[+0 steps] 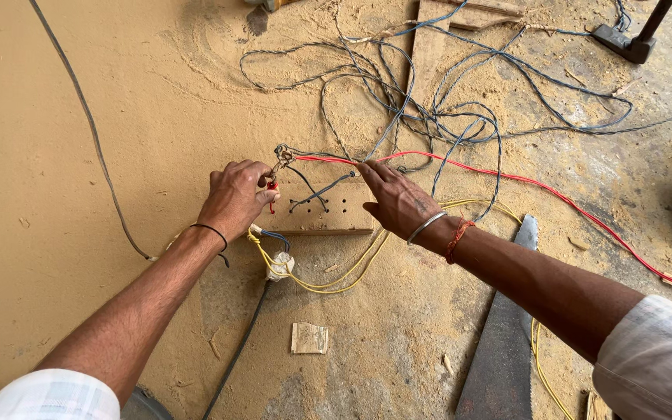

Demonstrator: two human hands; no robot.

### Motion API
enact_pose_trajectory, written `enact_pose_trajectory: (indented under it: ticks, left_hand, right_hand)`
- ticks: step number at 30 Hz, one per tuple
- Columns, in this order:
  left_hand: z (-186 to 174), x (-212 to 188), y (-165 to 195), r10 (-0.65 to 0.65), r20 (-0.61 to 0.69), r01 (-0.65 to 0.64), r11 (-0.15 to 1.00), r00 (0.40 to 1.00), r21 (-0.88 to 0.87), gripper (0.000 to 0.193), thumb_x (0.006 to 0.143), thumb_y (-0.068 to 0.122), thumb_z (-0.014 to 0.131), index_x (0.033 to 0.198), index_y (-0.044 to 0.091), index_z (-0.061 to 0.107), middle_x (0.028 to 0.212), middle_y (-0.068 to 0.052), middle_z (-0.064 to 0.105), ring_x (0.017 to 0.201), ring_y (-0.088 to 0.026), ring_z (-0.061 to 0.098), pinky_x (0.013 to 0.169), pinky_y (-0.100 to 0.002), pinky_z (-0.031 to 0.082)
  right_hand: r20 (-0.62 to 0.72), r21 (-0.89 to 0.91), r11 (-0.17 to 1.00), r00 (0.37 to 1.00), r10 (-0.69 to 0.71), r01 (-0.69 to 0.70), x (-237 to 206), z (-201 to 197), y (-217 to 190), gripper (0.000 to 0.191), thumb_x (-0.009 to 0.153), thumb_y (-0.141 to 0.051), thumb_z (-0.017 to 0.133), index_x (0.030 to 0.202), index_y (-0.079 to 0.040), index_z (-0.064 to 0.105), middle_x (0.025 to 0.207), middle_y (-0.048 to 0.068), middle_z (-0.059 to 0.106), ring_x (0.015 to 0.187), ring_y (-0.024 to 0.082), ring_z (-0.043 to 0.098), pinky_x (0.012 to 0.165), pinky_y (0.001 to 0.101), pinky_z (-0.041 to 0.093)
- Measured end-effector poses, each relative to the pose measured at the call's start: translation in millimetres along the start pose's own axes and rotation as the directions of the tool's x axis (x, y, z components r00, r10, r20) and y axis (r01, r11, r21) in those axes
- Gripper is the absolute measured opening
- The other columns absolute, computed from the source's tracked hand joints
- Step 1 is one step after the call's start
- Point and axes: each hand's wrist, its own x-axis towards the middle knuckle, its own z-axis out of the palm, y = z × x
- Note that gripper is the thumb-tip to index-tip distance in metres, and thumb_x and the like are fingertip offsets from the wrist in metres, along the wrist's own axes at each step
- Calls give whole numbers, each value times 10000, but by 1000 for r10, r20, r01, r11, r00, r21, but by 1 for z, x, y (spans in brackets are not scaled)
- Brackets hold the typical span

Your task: The person repairs a damaged electrical cord by stripping and twisting exposed wires, then connects them to a wooden power strip. The person then uses a small white cloth to wipe a dark rectangular object on the floor.

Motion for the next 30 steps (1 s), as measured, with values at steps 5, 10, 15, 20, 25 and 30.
enact_pose_trajectory:
  ticks: [5, 10, 15, 20, 25, 30]
  left_hand:
    - [-3, 2, 5, -30, 15, 30, 999, 999, 18, 322, 901, 289, 766, 1122, 65, 698, 1048, -79, 709, 1079, -256, 634, 973, -505, 428]
    - [-1, 9, 6, -122, 44, 126, 988, 992, -88, 223, 975, 275, 694, 1061, 71, 728, 951, -73, 742, 886, -201, 722, 880, -444, 575]
    - [2, 14, 8, -66, 77, 78, 983, 995, -164, 107, 943, 211, 714, 961, 116, 759, 937, -43, 758, 847, -166, 727, 855, -394, 612]
    - [3, 7, 12, 121, 100, -116, 992, 988, -49, 58, 890, 174, 747, 937, 149, 769, 972, -9, 762, 917, -174, 695, 931, -443, 527]
    - [-2, 1, 9, 107, 246, -132, 987, 963, 91, 50, 887, 199, 748, 910, 161, 771, 975, 17, 752, 1031, -166, 639, 968, -449, 421]
    - [-1, 1, 2, 45, 161, -44, 999, 986, -12, 61, 924, 214, 719, 925, 164, 752, 948, 7, 744, 943, -164, 694, 921, -406, 503]
  right_hand:
    - [-17, 29, 999, 1000, -14, 15, -1, -2, -1, 758, 872, -166, 738, 1490, 55, 358, 1491, 273, 451, 1303, 429, 526, 1076, 456, 462]
    - [-23, 40, 999, 1000, -16, 17, -1, -6, -5, 741, 877, -171, 742, 1477, 53, 368, 1490, 269, 453, 1289, 431, 537, 1060, 461, 475]
    - [-46, 19, 1000, 999, -22, 23, 2, -3, -4, 720, 894, -160, 725, 1483, 44, 364, 1482, 262, 461, 1296, 437, 537, 1054, 474, 480]
    - [13, -27, 990, 991, -137, 137, 7, 1, -3, 688, 924, -187, 692, 1477, 73, 376, 1462, 289, 478, 1251, 399, 560, 1023, 476, 504]
    - [560, -133, 958, 778, 285, -255, -4, 12, -17, 348, 1100, -301, 478, 1287, -73, 663, 985, 175, 761, 868, 329, 761, 761, 454, 639]
    - [399, 403, 912, 911, -106, -70, -34, 44, -44, 304, 963, -229, 635, 1168, -15, 705, 847, 160, 769, 727, 278, 764, 658, 396, 615]
